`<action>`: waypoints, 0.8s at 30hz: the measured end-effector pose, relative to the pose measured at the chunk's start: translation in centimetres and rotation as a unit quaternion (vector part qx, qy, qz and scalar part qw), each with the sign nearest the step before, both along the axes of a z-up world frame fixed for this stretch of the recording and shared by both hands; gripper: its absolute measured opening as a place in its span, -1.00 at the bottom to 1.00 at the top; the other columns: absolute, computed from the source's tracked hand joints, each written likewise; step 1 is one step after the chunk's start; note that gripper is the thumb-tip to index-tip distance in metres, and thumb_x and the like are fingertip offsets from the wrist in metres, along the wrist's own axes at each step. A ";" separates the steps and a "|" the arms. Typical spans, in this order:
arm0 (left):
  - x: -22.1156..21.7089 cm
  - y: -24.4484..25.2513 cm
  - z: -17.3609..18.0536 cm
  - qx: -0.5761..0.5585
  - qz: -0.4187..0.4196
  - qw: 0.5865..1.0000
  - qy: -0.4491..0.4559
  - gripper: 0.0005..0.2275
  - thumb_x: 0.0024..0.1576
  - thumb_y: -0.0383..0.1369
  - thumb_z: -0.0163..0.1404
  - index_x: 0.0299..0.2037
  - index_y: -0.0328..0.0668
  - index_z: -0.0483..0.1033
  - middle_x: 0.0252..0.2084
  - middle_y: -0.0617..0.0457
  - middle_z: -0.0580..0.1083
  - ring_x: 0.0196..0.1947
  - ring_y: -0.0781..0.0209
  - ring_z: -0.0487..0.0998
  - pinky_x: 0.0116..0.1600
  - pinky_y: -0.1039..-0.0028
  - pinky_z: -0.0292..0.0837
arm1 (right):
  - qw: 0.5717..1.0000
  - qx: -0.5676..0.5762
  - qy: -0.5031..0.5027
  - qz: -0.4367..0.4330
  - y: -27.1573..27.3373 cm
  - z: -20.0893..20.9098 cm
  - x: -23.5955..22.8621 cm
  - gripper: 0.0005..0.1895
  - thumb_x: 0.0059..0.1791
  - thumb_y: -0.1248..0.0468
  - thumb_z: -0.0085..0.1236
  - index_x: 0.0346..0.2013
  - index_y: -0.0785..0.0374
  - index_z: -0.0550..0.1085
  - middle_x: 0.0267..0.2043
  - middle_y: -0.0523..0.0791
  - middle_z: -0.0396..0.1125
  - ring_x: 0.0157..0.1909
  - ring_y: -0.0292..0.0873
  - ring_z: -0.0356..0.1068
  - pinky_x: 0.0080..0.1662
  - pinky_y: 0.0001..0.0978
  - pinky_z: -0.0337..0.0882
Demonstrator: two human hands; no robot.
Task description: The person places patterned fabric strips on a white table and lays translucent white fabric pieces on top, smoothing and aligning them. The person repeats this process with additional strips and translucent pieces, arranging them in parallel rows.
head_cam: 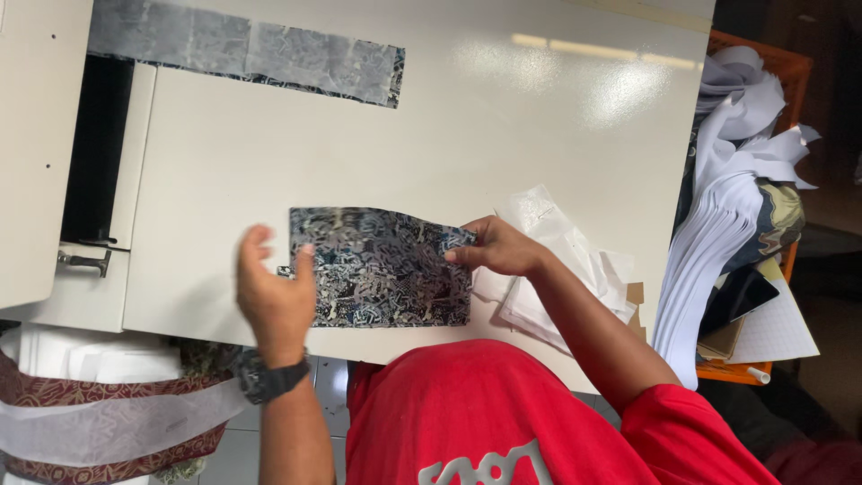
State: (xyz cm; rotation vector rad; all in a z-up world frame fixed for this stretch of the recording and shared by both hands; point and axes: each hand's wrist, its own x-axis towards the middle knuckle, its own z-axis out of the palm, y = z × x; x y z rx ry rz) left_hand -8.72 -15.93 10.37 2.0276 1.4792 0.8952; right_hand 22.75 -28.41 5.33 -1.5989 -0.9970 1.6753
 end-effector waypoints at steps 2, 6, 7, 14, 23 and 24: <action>3.1 -2.7 -0.9 -0.106 -0.110 0.988 -0.026 -0.62 0.04 -0.33 0.27 0.03 -0.29 0.53 0.00 -0.14 0.60 -0.12 0.05 0.64 -0.07 0.27 0.55 | 1.000 -0.013 0.003 -0.012 -0.5 -0.8 -1.1 -0.80 0.02 0.25 0.30 -0.28 0.38 0.62 -0.42 -0.08 0.48 -0.36 -0.27 0.44 -0.25 -0.33 0.48; 6.9 -6.7 -0.8 -0.261 -0.234 0.926 -0.137 -0.58 0.01 -0.33 0.31 0.04 -0.37 0.52 -0.15 -0.16 0.64 -0.20 0.15 0.72 -0.21 0.47 0.60 | 0.991 0.020 0.117 -0.058 -0.9 -1.3 -2.6 -0.81 0.04 0.26 0.23 -0.19 0.35 0.61 -0.35 -0.13 0.51 -0.32 -0.33 0.46 -0.22 -0.40 0.49; 7.2 -7.0 -0.5 -0.279 -0.225 0.921 -0.153 -0.57 0.03 -0.35 0.29 0.06 -0.37 0.51 -0.19 -0.14 0.65 -0.23 0.20 0.72 -0.22 0.50 0.60 | 0.986 0.030 0.150 -0.070 -1.3 -1.2 -2.9 -0.81 0.04 0.26 0.20 -0.15 0.33 0.60 -0.32 -0.14 0.53 -0.30 -0.34 0.47 -0.19 -0.42 0.51; 7.0 -7.4 2.2 -0.339 -0.207 0.891 -0.220 -0.71 0.11 -0.43 0.19 0.01 -0.42 0.55 -0.30 -0.06 0.68 -0.32 0.42 0.67 -0.27 0.61 0.56 | 0.969 0.091 0.217 -0.073 -2.7 -0.7 -4.2 -0.81 0.10 0.28 0.14 -0.16 0.37 0.60 -0.28 -0.12 0.53 -0.21 -0.34 0.48 -0.10 -0.45 0.50; 6.3 -7.7 2.4 -0.393 -0.217 0.843 -0.296 -0.85 0.24 -0.41 0.04 -0.11 -0.33 0.60 -0.39 0.13 0.61 -0.45 0.56 0.45 -0.39 0.67 0.29 | 0.965 0.073 0.241 -0.073 -2.7 0.9 -4.8 -0.77 0.10 0.24 0.10 -0.25 0.37 0.58 -0.35 -0.10 0.52 -0.26 -0.27 0.53 -0.13 -0.41 0.54; 6.2 -7.7 2.1 -0.406 -0.209 0.842 -0.289 -0.85 0.25 -0.40 0.02 -0.14 -0.32 0.61 -0.46 0.17 0.58 -0.54 0.58 0.35 -0.49 0.66 0.17 | 0.964 0.073 0.243 -0.074 -2.7 1.1 -4.8 -0.77 0.11 0.24 0.10 -0.25 0.37 0.58 -0.36 -0.09 0.51 -0.27 -0.27 0.53 -0.15 -0.41 0.54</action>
